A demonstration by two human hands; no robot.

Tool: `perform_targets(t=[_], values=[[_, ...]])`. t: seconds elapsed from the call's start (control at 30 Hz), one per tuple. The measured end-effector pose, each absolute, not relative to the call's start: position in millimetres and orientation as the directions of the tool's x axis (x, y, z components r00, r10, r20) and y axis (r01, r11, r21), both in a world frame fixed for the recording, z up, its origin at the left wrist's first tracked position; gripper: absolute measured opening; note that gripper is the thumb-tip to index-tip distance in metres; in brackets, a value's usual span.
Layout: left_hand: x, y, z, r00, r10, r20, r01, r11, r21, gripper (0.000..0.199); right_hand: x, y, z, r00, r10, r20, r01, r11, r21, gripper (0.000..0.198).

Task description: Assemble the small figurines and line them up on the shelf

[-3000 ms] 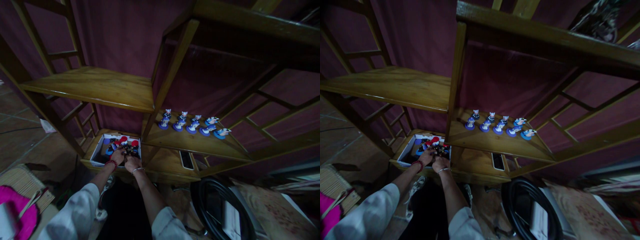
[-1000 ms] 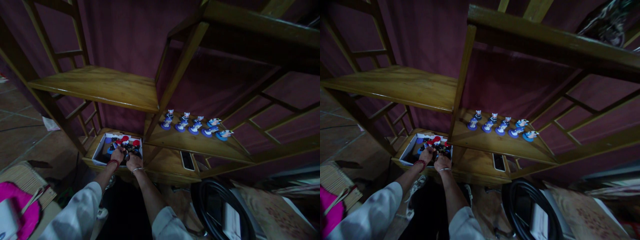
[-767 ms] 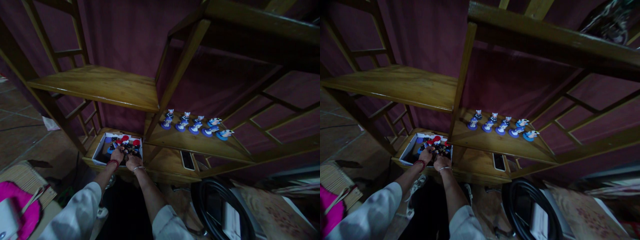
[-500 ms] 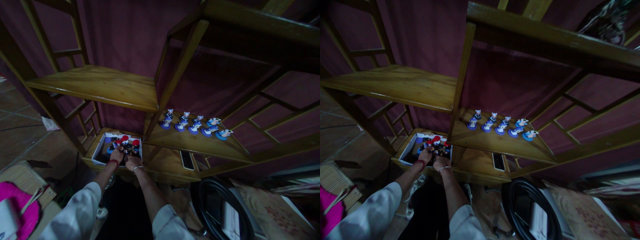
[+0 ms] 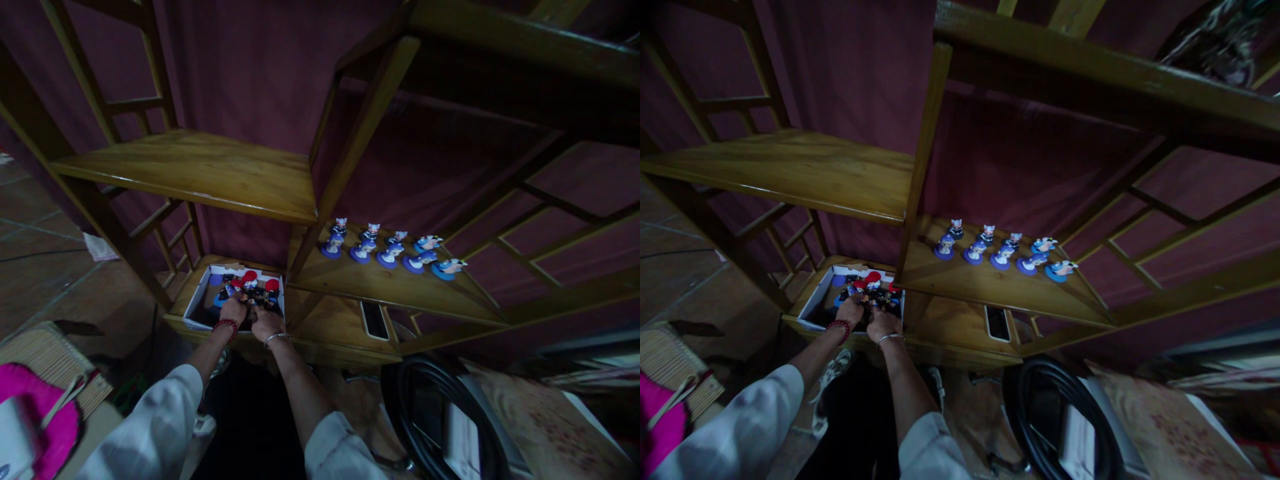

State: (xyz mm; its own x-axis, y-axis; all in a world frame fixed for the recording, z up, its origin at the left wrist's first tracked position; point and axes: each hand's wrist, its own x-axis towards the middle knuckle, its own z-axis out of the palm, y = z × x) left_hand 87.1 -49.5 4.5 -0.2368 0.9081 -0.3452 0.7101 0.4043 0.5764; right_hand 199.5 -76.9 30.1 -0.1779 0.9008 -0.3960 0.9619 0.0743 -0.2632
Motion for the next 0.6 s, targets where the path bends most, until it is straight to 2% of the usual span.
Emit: perform_targets(t=[0.6], values=[[83.4,-46.2,-1.0,-0.252,0.897,-0.364,0.671,0.433,0.602,0.035,198.1,-82.4,31.6,-0.12,0.955,-0.271,0.962,0.045,-0.268,0.044]])
